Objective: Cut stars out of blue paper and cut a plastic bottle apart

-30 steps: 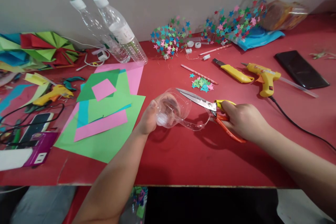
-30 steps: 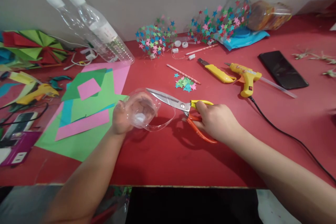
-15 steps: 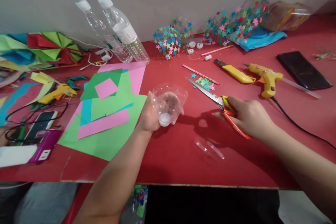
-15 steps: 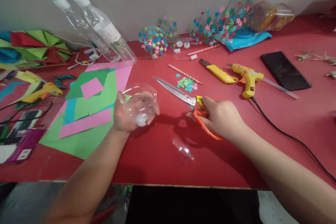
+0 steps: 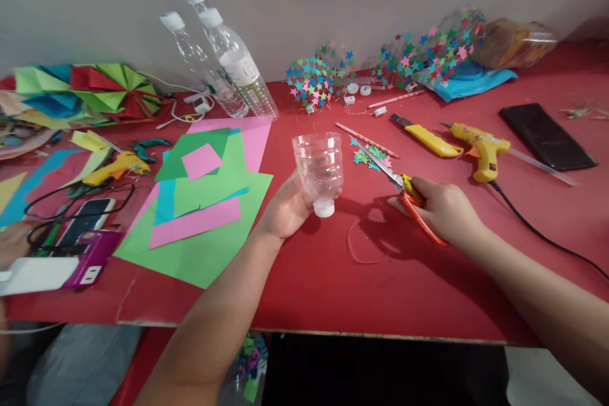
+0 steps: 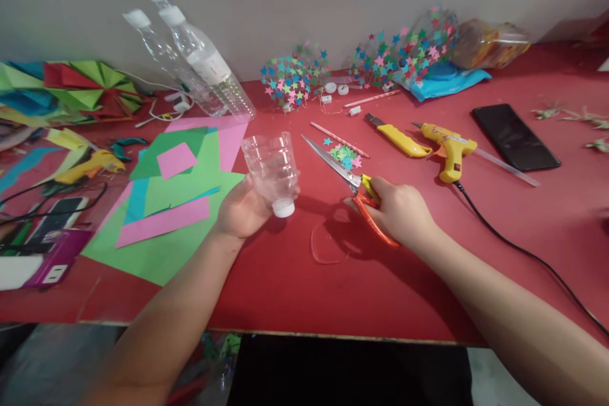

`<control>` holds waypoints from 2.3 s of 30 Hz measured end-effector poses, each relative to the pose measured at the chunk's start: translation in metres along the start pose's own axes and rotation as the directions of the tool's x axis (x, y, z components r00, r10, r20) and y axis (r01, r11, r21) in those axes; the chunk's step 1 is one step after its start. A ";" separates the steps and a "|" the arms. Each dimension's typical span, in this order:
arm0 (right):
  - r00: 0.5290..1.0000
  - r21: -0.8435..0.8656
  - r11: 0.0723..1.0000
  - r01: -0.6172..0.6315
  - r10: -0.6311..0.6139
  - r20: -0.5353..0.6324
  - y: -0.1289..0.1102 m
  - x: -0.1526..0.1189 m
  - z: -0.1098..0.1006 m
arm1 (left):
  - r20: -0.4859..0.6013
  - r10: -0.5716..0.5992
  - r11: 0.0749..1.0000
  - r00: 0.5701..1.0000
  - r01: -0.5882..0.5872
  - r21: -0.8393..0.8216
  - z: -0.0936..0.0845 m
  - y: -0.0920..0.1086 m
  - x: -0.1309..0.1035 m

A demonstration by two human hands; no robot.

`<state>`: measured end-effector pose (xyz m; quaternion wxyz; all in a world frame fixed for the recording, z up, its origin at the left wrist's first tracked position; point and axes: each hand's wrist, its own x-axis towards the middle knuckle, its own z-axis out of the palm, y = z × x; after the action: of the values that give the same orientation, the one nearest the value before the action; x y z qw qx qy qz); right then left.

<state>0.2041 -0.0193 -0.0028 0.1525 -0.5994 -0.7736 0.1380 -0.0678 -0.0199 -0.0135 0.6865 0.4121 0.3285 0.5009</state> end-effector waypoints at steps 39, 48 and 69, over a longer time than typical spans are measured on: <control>0.965 0.656 0.717 -0.235 0.095 0.242 -0.008 0.001 -0.002 | -0.283 0.210 0.974 0.936 -0.174 0.147 0.014 -0.011 0.006; 0.975 0.686 0.693 -0.220 0.139 0.173 -0.004 0.004 0.009 | -0.271 0.658 0.693 0.703 -0.424 0.583 0.002 -0.001 0.008; 0.993 0.130 0.989 -0.076 0.063 0.101 -0.013 -0.002 0.008 | -0.296 0.712 0.623 0.636 -0.379 0.684 0.012 -0.002 0.002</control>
<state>0.1900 -0.0248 -0.0057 0.1496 -0.6071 -0.7477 0.2236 -0.0562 -0.0210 -0.0100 0.2129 0.5176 0.4913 0.6673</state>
